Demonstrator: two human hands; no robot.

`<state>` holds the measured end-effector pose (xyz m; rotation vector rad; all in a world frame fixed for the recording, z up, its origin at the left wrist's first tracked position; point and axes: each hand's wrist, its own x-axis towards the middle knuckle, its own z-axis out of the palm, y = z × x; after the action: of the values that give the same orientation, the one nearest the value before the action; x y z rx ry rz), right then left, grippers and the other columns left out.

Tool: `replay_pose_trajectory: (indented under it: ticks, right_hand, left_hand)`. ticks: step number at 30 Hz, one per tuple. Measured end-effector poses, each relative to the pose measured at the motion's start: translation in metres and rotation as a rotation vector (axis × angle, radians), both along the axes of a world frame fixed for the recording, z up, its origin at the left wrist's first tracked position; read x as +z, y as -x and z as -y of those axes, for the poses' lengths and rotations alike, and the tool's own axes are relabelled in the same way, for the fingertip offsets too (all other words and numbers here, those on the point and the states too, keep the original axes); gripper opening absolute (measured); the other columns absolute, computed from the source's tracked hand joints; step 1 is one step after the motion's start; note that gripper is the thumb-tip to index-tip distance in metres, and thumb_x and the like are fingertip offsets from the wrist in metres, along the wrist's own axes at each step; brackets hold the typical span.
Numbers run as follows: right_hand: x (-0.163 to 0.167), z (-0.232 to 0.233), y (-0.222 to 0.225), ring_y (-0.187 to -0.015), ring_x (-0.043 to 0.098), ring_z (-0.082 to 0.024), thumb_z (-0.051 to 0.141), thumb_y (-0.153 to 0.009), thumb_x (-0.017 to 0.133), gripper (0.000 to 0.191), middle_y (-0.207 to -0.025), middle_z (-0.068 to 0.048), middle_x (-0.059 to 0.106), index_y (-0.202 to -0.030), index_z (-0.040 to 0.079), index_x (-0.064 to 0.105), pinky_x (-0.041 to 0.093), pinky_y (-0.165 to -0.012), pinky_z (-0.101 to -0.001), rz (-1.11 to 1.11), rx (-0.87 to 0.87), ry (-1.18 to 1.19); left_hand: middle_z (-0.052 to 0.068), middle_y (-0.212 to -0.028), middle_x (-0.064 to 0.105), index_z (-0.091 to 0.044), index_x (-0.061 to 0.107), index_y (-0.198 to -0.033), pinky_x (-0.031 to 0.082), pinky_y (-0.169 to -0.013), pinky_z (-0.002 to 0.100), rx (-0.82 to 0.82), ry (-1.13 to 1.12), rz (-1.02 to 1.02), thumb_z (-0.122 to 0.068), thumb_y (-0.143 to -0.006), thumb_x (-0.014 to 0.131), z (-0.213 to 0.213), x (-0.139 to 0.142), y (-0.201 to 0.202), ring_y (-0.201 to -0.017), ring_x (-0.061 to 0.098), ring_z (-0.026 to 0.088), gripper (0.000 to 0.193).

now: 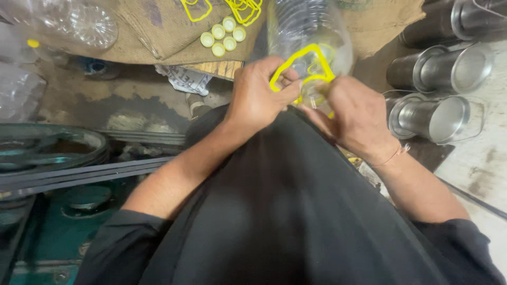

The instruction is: The person sits at a low workbench and assembles plastic bottle toys. They place small balls into clear plastic bottles, then fit yellow plastic ring handles over the bottle necks and press the handles onto the bottle openings, working on one bottle at a time.

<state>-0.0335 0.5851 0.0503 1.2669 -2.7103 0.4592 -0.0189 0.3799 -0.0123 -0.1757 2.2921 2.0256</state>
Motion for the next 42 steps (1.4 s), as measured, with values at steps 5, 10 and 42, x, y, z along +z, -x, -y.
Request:
replay_pose_trajectory:
  ticks: [5,10,42]
  right_hand:
    - [-0.006,0.001,0.009,-0.067,0.05,-0.009,0.02,-0.091,0.091,0.049,-0.079,-0.005,0.06,-0.115,-0.001,0.054,0.043,-0.06,-0.0253,0.443,-0.461,0.32]
    - [-0.01,0.014,0.009,-0.085,0.061,-0.002,0.011,-0.092,0.091,0.048,-0.099,-0.002,0.068,-0.116,-0.001,0.052,0.052,-0.073,-0.0195,0.51,-0.466,0.588]
    - [-0.025,0.004,-0.013,-0.077,0.062,-0.005,0.011,-0.098,0.094,0.046,-0.089,-0.006,0.068,-0.11,-0.005,0.053,0.052,-0.066,-0.0182,0.471,-0.488,0.501]
  left_hand:
    - [0.006,-0.083,0.075,0.0,0.066,-0.098,0.061,-0.063,0.025,-0.014,-0.372,-0.005,-0.013,-0.087,0.075,-0.007,-0.008,0.008,-0.071,0.072,0.008,0.019]
    - [0.005,-0.085,0.078,0.001,0.072,-0.1,0.062,-0.067,0.023,0.008,-0.242,-0.065,-0.014,-0.089,0.076,-0.008,-0.003,0.005,-0.074,0.075,0.007,0.019]
    - [0.012,-0.084,0.074,-0.001,0.066,-0.09,0.062,-0.065,0.03,0.071,0.068,-0.298,-0.012,-0.089,0.08,-0.005,0.003,-0.008,-0.075,0.078,0.019,0.018]
